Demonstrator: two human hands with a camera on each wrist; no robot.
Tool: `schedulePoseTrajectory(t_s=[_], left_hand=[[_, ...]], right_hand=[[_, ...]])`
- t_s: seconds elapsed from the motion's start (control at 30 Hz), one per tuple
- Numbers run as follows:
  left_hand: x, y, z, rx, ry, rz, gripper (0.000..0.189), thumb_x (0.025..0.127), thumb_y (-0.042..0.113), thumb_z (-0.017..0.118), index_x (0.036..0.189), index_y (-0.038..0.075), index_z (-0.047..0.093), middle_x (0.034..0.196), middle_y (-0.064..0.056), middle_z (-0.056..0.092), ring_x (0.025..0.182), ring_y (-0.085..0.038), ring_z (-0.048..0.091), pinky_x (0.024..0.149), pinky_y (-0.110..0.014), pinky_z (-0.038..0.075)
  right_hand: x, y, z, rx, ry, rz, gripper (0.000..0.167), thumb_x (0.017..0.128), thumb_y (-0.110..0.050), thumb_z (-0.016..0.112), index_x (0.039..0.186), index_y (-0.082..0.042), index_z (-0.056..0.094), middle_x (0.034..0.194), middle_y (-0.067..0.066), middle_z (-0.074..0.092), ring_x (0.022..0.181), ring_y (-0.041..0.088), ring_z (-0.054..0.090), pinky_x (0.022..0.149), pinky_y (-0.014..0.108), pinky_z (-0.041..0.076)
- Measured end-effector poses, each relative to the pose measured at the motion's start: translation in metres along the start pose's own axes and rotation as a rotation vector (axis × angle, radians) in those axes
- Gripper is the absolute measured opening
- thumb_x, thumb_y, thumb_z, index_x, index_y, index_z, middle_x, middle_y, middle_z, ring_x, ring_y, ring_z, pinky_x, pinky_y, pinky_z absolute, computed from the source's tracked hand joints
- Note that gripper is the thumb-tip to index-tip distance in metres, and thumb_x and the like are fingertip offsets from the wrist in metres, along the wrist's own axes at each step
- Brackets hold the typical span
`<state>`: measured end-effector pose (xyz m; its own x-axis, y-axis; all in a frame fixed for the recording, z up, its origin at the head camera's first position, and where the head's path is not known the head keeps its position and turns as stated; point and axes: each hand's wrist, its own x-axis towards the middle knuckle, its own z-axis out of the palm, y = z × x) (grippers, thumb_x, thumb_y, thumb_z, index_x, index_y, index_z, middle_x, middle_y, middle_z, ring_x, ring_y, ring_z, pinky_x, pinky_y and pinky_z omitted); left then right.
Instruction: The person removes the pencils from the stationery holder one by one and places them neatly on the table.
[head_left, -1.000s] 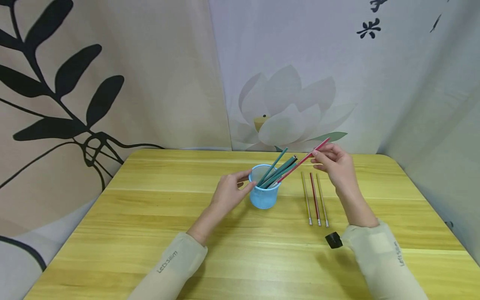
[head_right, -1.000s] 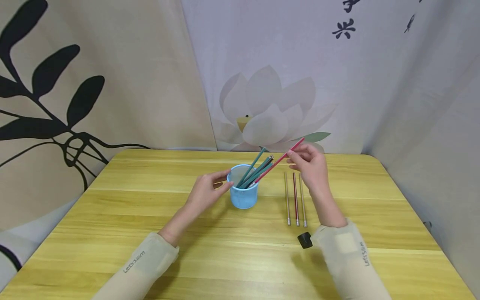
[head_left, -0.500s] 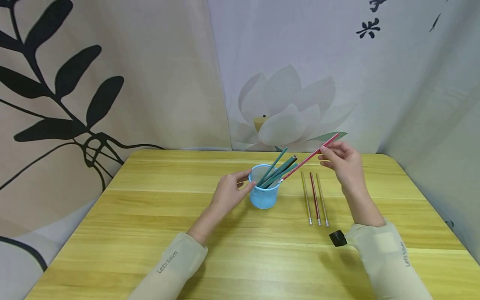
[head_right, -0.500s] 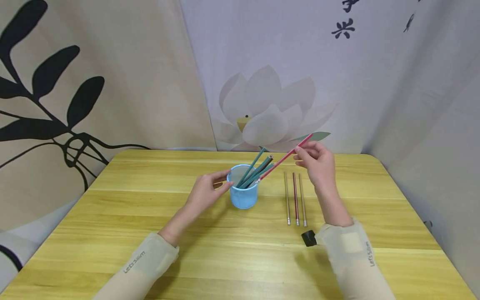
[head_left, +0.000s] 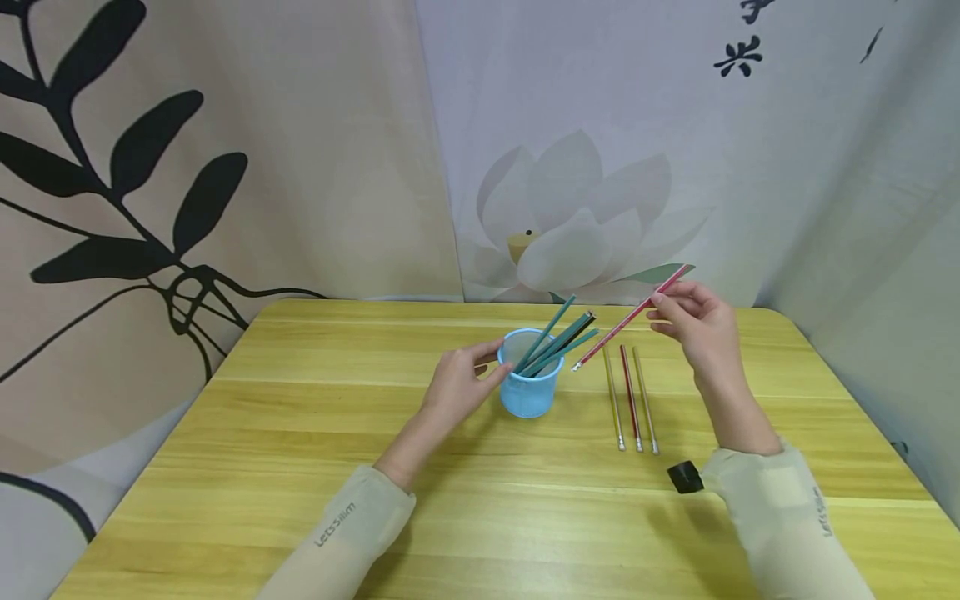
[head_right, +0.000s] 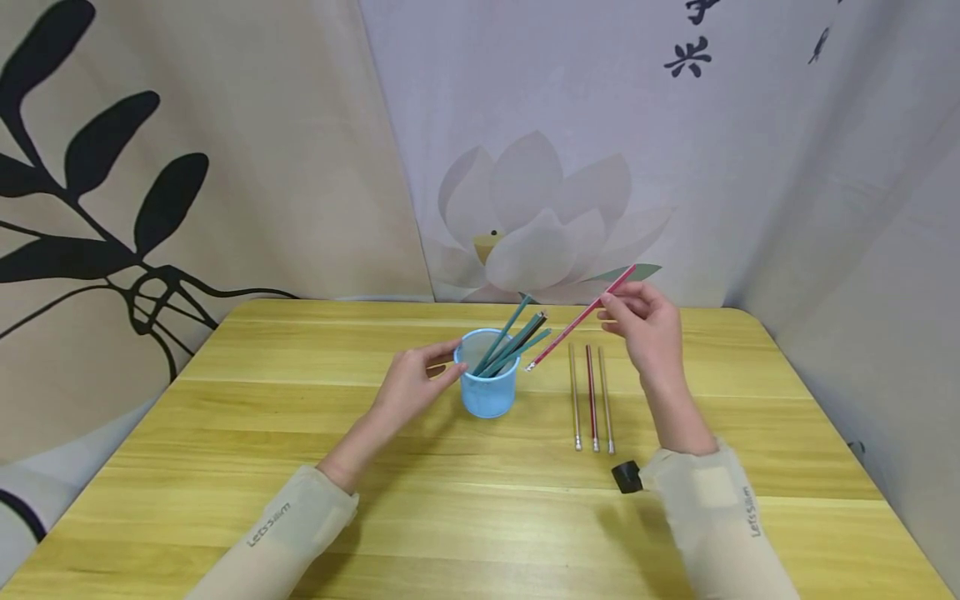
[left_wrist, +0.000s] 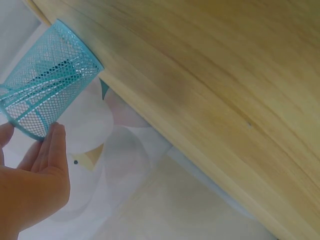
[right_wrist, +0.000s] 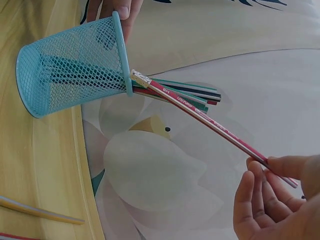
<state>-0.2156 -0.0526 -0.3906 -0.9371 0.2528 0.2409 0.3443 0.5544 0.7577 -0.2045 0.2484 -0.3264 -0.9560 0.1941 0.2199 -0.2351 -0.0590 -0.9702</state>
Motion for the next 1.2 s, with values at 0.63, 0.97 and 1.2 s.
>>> schedulePoseTrajectory(t_s=[0.63,0.97,1.2], left_hand=[[0.000,0.000,-0.001,-0.012,-0.004,-0.007,0.045,0.094,0.024,0.070,0.135,0.005,0.062,0.125,-0.015,0.070,0.115,-0.028,0.069,0.095,-0.038,0.060],[0.000,0.001,-0.001,-0.008,-0.006,-0.012,0.045,0.095,0.023,0.070,0.135,0.005,0.062,0.126,-0.015,0.070,0.115,-0.028,0.069,0.095,-0.038,0.060],[0.000,0.001,-0.001,-0.014,-0.005,-0.011,0.045,0.094,0.023,0.070,0.135,0.005,0.061,0.127,-0.015,0.069,0.116,-0.027,0.069,0.095,-0.038,0.060]], right_hand=[[0.000,0.005,-0.012,-0.049,0.038,0.028,0.006,0.094,-0.011,0.069,0.096,-0.012,0.063,0.080,-0.013,0.074,0.071,0.001,0.070,0.066,0.013,0.061],[0.001,0.011,-0.020,-0.058,0.052,0.041,0.005,0.095,-0.010,0.067,0.094,-0.012,0.063,0.079,-0.013,0.074,0.071,0.002,0.070,0.065,0.014,0.061],[0.001,0.014,-0.025,-0.076,0.066,0.060,0.005,0.095,-0.012,0.067,0.096,-0.011,0.063,0.080,-0.014,0.073,0.070,0.000,0.068,0.065,0.013,0.061]])
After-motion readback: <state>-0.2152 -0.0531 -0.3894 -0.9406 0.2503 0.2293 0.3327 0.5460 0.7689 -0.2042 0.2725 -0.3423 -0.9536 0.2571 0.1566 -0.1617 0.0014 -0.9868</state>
